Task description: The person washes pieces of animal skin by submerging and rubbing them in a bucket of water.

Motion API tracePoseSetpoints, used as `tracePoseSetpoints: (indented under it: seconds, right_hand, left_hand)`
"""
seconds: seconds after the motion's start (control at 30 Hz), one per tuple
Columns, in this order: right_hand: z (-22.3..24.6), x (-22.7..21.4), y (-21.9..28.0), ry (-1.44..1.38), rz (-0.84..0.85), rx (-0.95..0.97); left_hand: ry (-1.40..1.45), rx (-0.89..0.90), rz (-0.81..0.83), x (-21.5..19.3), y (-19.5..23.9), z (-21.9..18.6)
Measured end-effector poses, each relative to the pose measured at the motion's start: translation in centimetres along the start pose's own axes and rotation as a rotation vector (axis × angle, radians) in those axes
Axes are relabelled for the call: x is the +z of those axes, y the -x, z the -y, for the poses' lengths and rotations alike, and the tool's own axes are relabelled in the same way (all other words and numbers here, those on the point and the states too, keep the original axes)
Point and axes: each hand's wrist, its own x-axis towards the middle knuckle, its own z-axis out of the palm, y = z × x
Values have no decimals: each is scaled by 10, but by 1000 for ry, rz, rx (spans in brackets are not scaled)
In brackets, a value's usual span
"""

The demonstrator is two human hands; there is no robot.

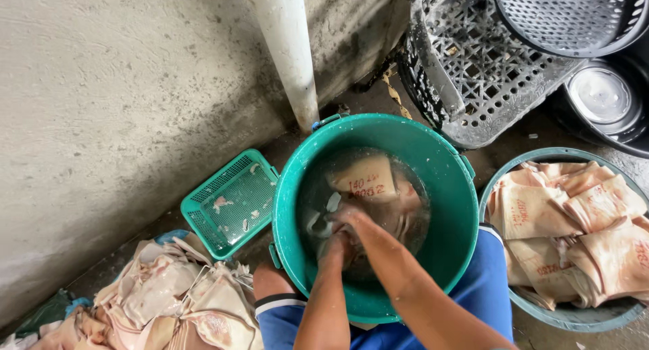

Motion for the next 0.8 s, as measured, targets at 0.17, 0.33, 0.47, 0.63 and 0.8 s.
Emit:
tracePoseSetpoints:
  seconds: [0.17, 0.33, 0.47, 0.63, 0.8]
  right_hand:
    - [6, 7, 6, -35, 21, 153]
    - [-39, 8, 60, -192, 66, 84]
    - [-44, -7, 117, -580, -16, 204]
    - [-2, -31, 177, -677, -100, -39]
    - [17, -21, 185, -406, -220, -79]
  left_hand:
    - [285, -138, -254, -21, -24, 14]
    - [936, -399, -270, -28, -48, 22]
    - [1073, -502, -202, -24, -56, 17]
    - [1324, -384, -118, -34, -43, -1]
    - [1533, -238, -4, -73, -18, -24]
